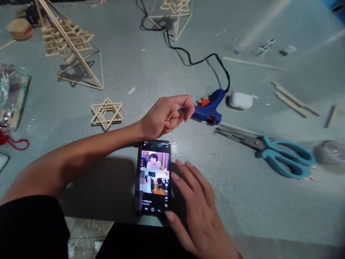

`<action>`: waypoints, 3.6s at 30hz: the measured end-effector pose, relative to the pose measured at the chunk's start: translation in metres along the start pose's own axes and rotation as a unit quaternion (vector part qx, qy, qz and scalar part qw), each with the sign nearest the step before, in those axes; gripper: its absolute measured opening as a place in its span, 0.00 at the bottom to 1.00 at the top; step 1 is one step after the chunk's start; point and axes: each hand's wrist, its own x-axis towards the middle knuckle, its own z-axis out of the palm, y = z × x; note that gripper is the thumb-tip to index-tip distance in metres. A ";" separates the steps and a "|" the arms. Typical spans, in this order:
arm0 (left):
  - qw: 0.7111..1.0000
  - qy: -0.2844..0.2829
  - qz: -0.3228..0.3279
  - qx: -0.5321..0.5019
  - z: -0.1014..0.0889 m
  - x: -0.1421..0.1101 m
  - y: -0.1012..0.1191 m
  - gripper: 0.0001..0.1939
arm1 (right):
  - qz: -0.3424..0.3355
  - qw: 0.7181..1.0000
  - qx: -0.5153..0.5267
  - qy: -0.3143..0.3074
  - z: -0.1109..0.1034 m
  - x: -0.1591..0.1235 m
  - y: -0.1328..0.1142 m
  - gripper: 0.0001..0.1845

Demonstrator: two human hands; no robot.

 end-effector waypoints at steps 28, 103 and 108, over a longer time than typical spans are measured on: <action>0.999 -0.018 0.035 0.028 0.008 -0.005 0.002 0.11 | 0.033 0.999 0.018 0.026 -0.004 -0.014 0.000 0.19; 0.999 -0.017 -0.030 0.023 -0.002 -0.002 -0.003 0.28 | 0.031 0.999 -0.012 0.017 0.004 -0.017 -0.002 0.28; 0.999 -0.028 -0.038 -0.003 0.001 -0.001 0.000 0.29 | -0.045 0.999 -0.013 -0.012 0.002 -0.018 0.000 0.29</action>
